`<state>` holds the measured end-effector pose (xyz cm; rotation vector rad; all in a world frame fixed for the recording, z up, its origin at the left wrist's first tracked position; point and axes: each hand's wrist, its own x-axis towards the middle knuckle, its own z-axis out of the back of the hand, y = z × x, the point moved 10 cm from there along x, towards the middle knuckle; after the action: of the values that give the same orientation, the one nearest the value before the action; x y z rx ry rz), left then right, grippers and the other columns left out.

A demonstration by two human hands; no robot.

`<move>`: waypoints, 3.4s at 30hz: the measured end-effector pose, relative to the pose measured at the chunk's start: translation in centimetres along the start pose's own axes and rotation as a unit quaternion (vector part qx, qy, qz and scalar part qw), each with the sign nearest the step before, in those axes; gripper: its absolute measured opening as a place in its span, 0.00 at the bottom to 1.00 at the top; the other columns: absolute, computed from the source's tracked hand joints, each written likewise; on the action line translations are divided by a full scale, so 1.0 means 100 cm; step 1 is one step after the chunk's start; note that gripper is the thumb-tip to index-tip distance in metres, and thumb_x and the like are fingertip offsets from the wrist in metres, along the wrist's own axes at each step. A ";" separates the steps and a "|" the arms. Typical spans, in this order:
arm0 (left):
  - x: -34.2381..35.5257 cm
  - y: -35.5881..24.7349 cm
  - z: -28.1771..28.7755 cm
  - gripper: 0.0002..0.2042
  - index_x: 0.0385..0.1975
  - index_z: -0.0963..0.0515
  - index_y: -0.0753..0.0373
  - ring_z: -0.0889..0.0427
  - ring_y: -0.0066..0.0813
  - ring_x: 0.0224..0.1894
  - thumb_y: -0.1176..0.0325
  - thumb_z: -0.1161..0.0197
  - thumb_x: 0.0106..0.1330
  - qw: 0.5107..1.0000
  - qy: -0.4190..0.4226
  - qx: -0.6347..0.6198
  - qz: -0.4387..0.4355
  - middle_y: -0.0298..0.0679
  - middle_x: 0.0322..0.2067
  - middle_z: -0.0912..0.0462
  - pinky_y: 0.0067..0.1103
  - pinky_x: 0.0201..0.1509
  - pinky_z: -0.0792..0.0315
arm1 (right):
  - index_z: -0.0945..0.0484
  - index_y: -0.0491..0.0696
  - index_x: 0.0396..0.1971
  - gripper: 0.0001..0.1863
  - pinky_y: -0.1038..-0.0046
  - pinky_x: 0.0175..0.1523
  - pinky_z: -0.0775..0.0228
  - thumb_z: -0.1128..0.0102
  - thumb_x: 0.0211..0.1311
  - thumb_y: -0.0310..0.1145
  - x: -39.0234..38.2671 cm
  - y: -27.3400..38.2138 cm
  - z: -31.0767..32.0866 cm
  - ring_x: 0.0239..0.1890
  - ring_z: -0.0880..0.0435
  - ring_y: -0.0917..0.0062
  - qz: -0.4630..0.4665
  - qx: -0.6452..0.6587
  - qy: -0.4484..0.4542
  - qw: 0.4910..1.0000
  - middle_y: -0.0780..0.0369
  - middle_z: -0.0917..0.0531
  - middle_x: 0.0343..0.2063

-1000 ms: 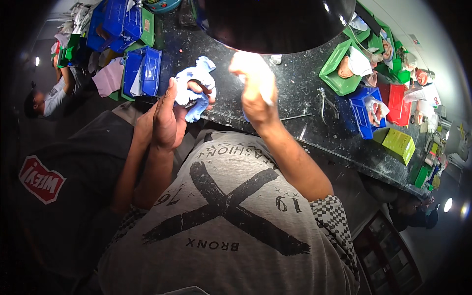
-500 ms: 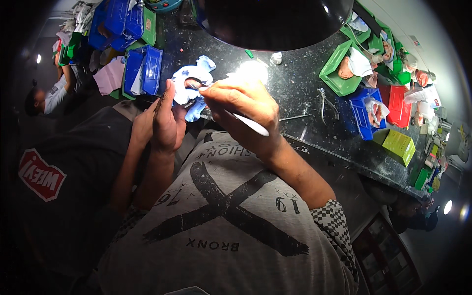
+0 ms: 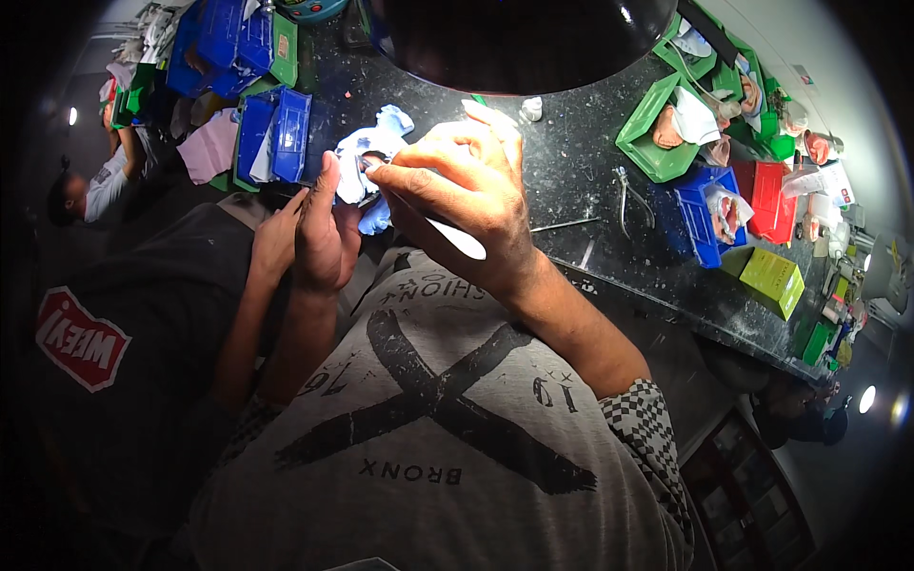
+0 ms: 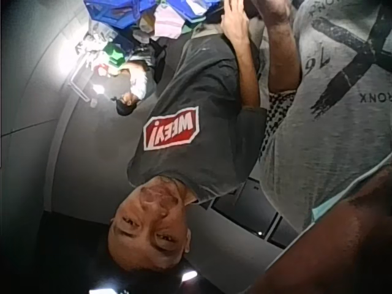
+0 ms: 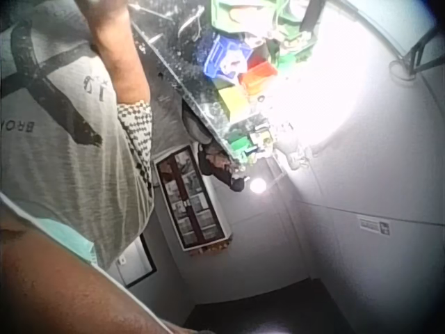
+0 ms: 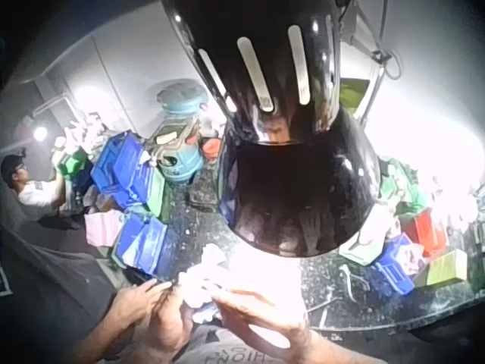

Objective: The person trims a blue dental impression using pliers, then compares it to a plaster dental model and marks the model with a pen while at a laboratory bench.

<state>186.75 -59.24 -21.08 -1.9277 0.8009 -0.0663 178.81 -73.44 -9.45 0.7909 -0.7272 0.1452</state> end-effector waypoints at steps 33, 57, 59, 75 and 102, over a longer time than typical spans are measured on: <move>0.000 -0.004 -0.008 0.24 0.49 0.20 0.67 0.18 0.30 0.54 0.55 0.61 0.85 0.999 0.006 0.046 -0.008 0.44 0.48 0.15 0.27 0.65 0.28 | 0.10 0.57 0.38 0.19 0.54 0.72 0.44 0.22 0.44 0.23 -0.004 0.006 0.002 0.41 0.15 0.79 -0.014 0.027 0.026 0.999 0.72 0.12 0.34; 0.002 -0.004 -0.018 0.24 0.52 0.22 0.68 0.15 0.32 0.52 0.55 0.63 0.86 0.997 0.044 0.062 -0.017 0.46 0.49 0.16 0.28 0.64 0.25 | 0.11 0.56 0.37 0.16 0.53 0.73 0.45 0.22 0.46 0.24 -0.005 0.002 0.008 0.41 0.14 0.79 -0.031 0.026 0.046 0.998 0.71 0.11 0.35; 0.002 -0.004 -0.017 0.24 0.53 0.22 0.68 0.16 0.31 0.54 0.55 0.63 0.86 0.997 0.053 0.055 -0.019 0.46 0.49 0.16 0.27 0.65 0.26 | 0.11 0.56 0.37 0.16 0.54 0.72 0.45 0.22 0.47 0.24 -0.005 0.001 0.008 0.41 0.14 0.79 -0.032 0.029 0.043 0.998 0.71 0.11 0.35; 0.002 -0.002 -0.018 0.24 0.51 0.21 0.68 0.17 0.31 0.54 0.56 0.62 0.86 0.998 0.036 0.044 -0.018 0.45 0.49 0.15 0.27 0.66 0.28 | 0.11 0.56 0.36 0.16 0.55 0.73 0.45 0.22 0.47 0.23 -0.003 0.000 0.010 0.41 0.14 0.80 -0.035 0.031 0.050 0.998 0.71 0.11 0.35; 0.002 0.006 -0.008 0.21 0.55 0.23 0.67 0.20 0.29 0.60 0.59 0.60 0.84 1.000 0.015 -0.019 -0.011 0.43 0.52 0.17 0.31 0.69 0.30 | 0.12 0.56 0.41 0.18 0.52 0.72 0.44 0.23 0.47 0.24 -0.004 0.003 0.014 0.39 0.15 0.78 -0.022 0.046 0.021 0.998 0.72 0.11 0.37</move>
<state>186.27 -60.10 -21.23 -1.9752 0.8065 -0.0935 177.67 -74.16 -8.90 0.8882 -0.6660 0.1552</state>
